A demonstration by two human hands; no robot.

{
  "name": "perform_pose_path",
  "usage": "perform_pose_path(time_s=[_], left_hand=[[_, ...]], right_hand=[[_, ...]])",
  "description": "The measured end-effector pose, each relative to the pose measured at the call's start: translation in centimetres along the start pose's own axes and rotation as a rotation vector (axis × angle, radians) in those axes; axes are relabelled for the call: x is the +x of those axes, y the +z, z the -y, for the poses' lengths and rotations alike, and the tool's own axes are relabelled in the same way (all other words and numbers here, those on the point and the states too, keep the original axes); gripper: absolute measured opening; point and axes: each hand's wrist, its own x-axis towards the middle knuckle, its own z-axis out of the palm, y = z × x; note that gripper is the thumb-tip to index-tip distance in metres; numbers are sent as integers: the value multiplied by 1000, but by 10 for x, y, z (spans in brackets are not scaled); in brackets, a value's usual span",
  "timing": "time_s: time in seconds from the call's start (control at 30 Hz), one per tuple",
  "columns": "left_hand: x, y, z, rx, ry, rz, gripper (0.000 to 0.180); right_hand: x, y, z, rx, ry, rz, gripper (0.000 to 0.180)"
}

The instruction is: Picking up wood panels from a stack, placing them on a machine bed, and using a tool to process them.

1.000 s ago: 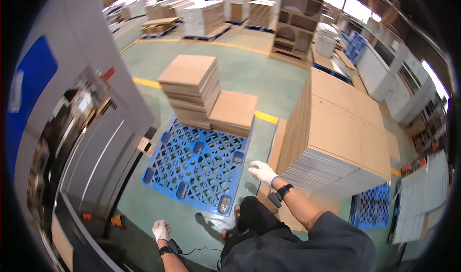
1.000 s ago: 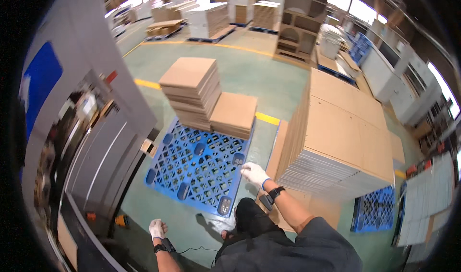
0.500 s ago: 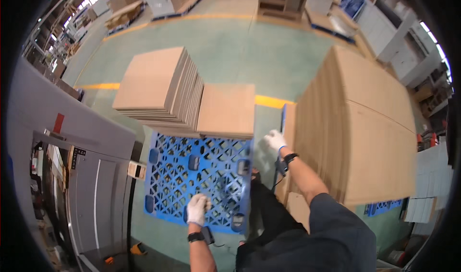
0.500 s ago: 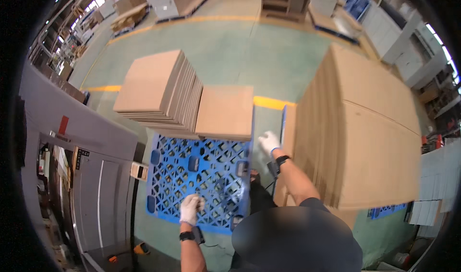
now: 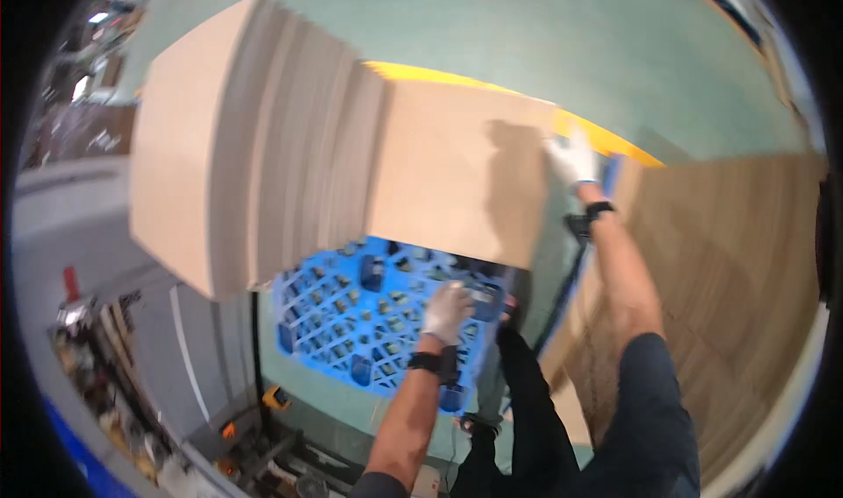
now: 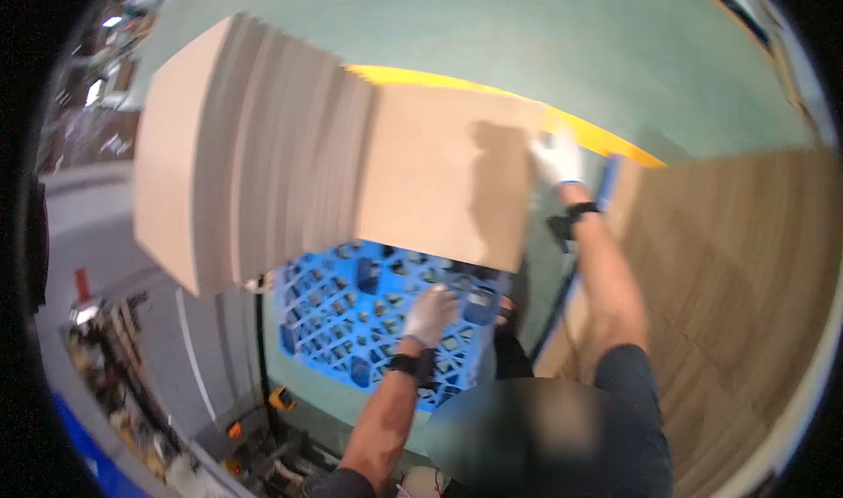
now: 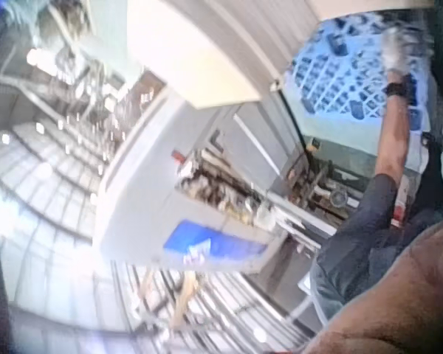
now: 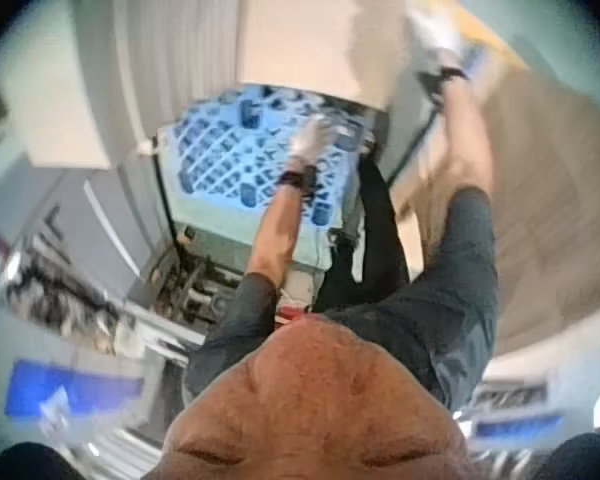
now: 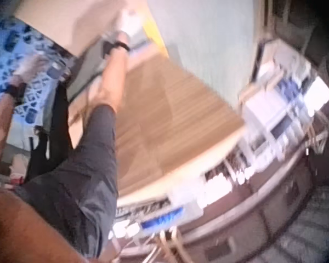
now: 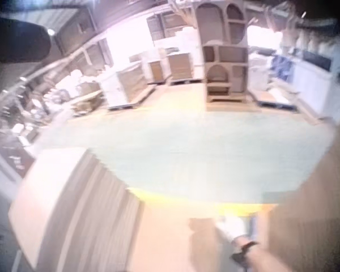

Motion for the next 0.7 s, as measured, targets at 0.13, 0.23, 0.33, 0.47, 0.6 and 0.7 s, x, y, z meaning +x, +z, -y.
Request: perform_pose_path(time_s=[0.13, 0.23, 0.33, 0.47, 0.6, 0.7], left_hand=[[68, 24, 29, -662, -21, 119, 17], [73, 45, -9, -525, -160, -199, 51], [80, 53, -18, -630, -108, -158, 58], [64, 0, 37, -558, -64, -302, 48], [19, 38, 78, -376, -51, -69, 41], [-35, -18, 153, 75, -70, -134, 42]], right_hand=[[84, 23, -21, -119, -31, 17, 77], [74, 12, 7, -103, 17, 20, 71], [57, 10, -9, -68, -138, -60, 62], [-13, 29, 4, 148, 72, -30, 67], [-107, 0, -116, 1111, 557, 89, 65], [-233, -2, -140, 1384, 659, 353, 51]])
